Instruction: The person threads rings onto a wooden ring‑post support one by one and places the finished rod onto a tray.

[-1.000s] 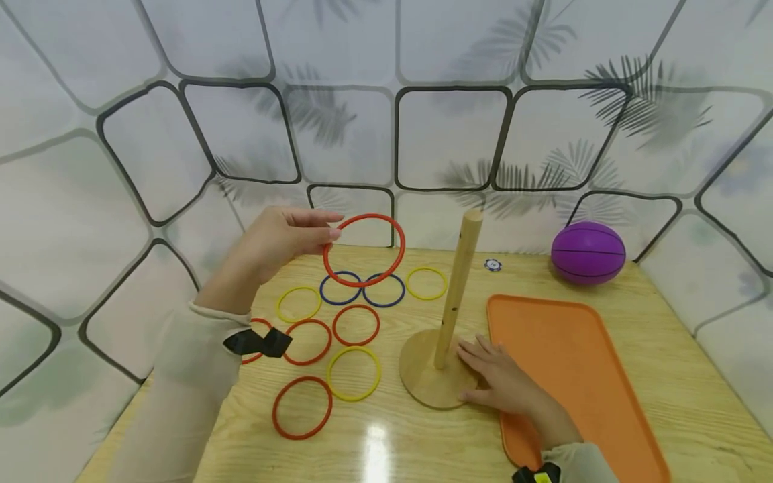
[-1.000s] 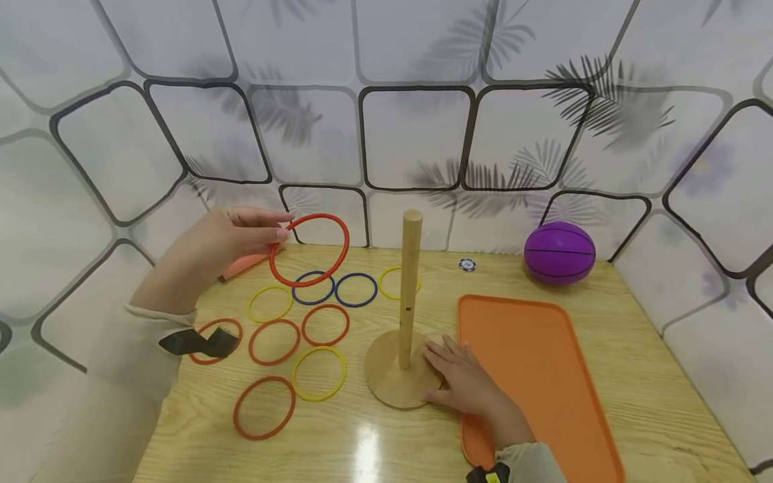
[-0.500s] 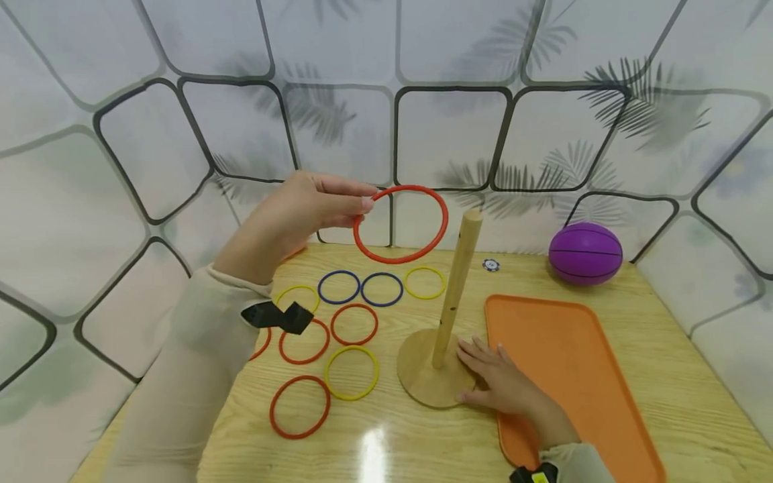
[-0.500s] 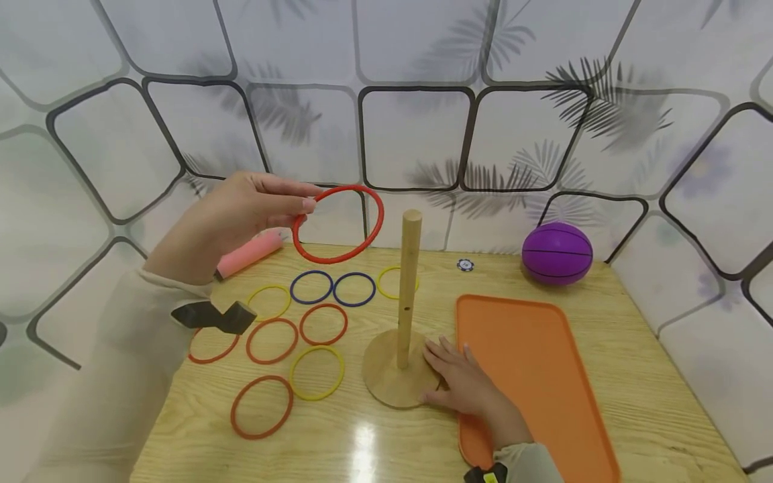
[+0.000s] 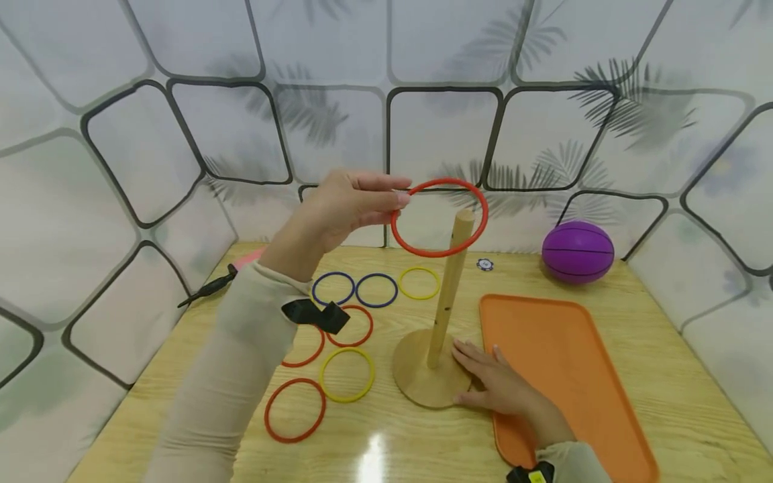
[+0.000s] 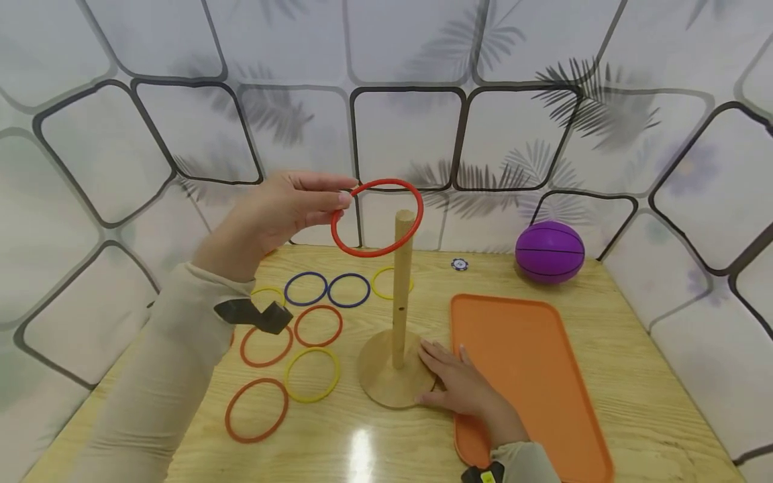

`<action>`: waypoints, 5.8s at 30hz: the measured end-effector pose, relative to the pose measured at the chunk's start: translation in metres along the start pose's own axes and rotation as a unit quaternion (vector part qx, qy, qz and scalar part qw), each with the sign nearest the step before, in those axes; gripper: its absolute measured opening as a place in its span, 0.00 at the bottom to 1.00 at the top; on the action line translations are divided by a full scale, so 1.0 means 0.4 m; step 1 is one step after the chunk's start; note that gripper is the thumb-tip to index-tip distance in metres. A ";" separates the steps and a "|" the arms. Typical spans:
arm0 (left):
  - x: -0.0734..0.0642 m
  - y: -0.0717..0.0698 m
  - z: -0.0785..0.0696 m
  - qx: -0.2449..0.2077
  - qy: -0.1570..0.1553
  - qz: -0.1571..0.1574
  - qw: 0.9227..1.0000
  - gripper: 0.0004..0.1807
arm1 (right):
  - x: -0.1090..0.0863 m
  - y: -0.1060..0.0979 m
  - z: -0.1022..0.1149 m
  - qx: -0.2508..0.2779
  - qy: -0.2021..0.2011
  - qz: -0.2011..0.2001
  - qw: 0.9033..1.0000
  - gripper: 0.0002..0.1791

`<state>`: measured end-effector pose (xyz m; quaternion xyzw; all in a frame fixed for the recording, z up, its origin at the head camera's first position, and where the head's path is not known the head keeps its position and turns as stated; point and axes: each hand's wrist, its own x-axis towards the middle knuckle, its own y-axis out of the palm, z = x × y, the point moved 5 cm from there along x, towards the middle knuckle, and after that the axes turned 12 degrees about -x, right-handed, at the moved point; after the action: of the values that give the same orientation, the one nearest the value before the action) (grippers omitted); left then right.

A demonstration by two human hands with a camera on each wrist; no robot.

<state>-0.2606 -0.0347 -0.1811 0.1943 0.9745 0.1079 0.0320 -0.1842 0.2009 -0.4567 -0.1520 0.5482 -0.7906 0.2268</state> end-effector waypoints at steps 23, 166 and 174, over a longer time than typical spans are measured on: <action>0.027 -0.041 0.231 -0.003 -0.076 -0.016 0.997 0.18 | 0.001 0.011 -0.017 0.006 0.000 -0.006 1.000 0.49; 0.107 -0.479 0.549 0.403 -0.036 -0.029 0.914 0.50 | -0.014 0.020 -0.016 -0.011 0.010 -0.053 0.998 0.48; 0.125 -0.483 0.559 0.465 -0.030 -0.026 0.884 0.54 | -0.015 0.022 -0.011 -0.008 0.014 -0.054 0.998 0.48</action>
<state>-0.3553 -0.1453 -0.4431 0.1651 0.9158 -0.3649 -0.0299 -0.1795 0.2048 -0.4664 -0.1724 0.5483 -0.7994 0.1746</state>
